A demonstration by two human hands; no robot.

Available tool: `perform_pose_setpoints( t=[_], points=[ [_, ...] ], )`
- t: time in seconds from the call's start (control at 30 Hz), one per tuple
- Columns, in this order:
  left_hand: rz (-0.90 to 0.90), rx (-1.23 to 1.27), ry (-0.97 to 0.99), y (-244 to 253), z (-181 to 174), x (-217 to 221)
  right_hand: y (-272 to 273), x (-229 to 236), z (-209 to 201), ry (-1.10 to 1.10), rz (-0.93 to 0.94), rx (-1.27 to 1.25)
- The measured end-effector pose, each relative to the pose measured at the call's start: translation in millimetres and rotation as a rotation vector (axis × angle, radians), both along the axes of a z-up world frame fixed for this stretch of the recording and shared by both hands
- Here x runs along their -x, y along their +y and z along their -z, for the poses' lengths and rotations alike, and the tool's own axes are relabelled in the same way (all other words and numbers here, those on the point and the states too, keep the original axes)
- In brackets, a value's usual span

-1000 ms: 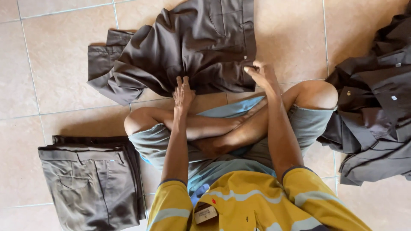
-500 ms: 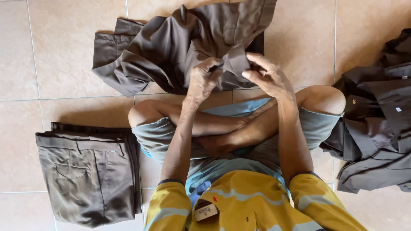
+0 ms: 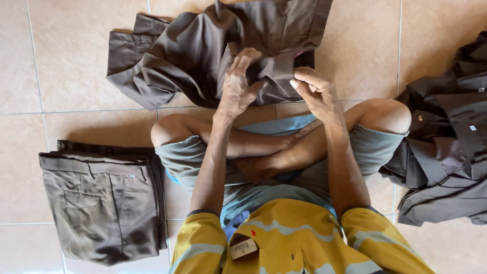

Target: Folding brown pants into a rectangular shape while sitting on the floor.

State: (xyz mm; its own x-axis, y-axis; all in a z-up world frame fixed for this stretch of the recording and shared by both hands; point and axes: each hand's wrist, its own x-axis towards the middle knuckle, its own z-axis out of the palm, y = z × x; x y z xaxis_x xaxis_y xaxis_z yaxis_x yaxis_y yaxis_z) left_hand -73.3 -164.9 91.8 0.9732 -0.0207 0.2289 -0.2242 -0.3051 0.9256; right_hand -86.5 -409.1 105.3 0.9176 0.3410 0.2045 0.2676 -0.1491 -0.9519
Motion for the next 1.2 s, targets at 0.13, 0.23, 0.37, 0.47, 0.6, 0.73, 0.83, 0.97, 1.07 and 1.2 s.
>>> perform_pose_setpoints(
  t=[0.13,0.23,0.37,0.47,0.6,0.73,0.83,0.97,1.07,1.2],
  points=[
    [0.156,-0.333,0.102,4.7,31.1,-2.8,-6.1,9.3,0.5,0.140,0.043,-0.017],
    [0.150,-0.336,0.219,-7.2,68.0,-5.5,-12.8,11.8,39.4,0.197,0.061,-0.089],
    [-0.038,-0.515,0.053,-14.9,80.1,-3.7,-24.7,12.7,89.4,0.233,0.117,-0.085],
    [-0.120,-0.546,-0.107,-27.9,87.9,-1.3,-28.5,13.8,94.8,0.213,0.145,-0.038],
    [-0.064,-0.538,-0.084,-21.9,29.1,6.3,-37.4,0.1,108.1,0.164,0.169,0.028],
    [0.222,-0.192,0.236,-6.9,-16.8,9.5,-46.2,3.6,118.1,0.139,0.145,-0.072],
    [0.284,-0.165,0.212,-10.3,-25.4,9.1,-39.0,8.1,99.3,0.085,0.107,-0.018],
    [0.372,-0.141,0.211,-22.8,-34.1,8.9,-4.9,12.9,19.8,0.039,0.065,0.054],
    [0.380,-0.042,0.235,-27.2,-26.5,7.4,-2.3,11.9,29.2,-0.064,0.113,0.159],
    [0.328,0.225,0.221,-21.7,-14.2,12.9,5.9,-1.2,3.0,-0.029,-0.001,0.227]
  ],
)
